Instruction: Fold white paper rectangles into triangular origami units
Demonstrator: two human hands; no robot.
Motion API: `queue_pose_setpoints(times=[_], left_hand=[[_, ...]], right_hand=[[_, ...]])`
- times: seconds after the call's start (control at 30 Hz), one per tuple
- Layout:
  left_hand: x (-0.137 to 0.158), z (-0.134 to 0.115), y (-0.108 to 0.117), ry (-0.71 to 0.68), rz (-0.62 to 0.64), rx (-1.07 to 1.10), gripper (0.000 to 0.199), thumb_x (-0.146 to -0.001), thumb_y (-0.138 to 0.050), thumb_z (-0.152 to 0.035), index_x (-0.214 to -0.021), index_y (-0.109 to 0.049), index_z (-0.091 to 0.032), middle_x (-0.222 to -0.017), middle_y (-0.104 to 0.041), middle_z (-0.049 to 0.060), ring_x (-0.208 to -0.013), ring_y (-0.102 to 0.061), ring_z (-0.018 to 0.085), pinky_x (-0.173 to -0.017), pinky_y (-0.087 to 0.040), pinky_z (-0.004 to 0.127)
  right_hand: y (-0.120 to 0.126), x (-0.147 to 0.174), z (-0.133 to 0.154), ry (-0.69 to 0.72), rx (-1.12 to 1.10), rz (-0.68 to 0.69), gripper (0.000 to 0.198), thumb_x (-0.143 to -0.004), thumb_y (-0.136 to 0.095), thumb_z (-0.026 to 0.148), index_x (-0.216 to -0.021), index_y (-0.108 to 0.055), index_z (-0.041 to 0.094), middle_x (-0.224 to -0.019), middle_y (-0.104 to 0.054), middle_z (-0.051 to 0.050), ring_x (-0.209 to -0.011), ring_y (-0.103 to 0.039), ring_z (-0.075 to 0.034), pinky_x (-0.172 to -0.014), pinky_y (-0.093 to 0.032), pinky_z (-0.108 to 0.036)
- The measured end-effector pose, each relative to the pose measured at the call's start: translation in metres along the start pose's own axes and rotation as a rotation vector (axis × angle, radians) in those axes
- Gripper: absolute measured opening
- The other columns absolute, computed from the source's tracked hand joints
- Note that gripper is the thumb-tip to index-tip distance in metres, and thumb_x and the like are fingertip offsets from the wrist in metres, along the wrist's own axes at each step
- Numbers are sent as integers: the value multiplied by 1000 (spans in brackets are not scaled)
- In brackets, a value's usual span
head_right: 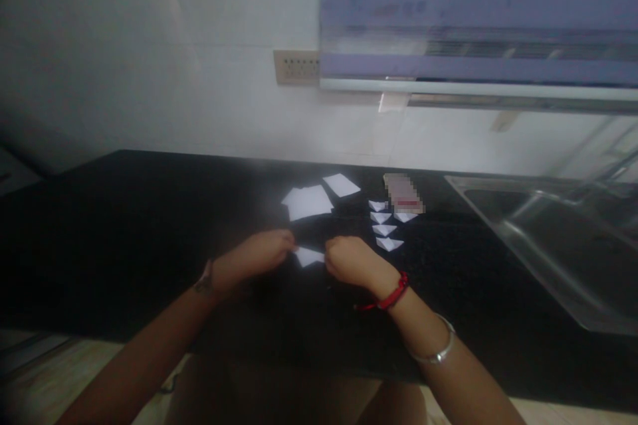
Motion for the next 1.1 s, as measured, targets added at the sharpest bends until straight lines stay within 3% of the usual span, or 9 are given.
queue_pose_setpoints(times=[0.13,0.5,1.1], left_hand=[[0,1,-1,-37,-19,-2,28,-74,-37,-9,-87,-60,-18,-94,-58,5,-83,-55,15,-73,-43,26],[4,-4,2,46,1,-114,26,-77,-37,-10,-84,-61,-17,-92,-57,7,-78,-55,16,-65,-44,26],[7,-12,3,108,38,-69,30,-77,-33,-6,-89,-59,-14,-91,-56,10,-78,-55,17,-61,-44,25]], right_hand=[[-1,0,-1,-9,0,2,25,-79,-38,19,-75,-62,12,-78,-61,-10,-71,-57,-16,-66,-39,-25],[-1,0,1,15,9,5,26,-79,-39,18,-76,-63,13,-79,-61,-10,-72,-56,-16,-65,-39,-24],[-1,0,1,13,-23,11,23,-79,-40,17,-72,-62,12,-76,-60,-9,-71,-56,-16,-65,-39,-24]])
Point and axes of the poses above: each hand's wrist, its own x-axis away from the middle knuckle, its own y-axis out of the back of the hand, z = x × y, the point moved 5 cm from there along -x, towards the middle knuckle
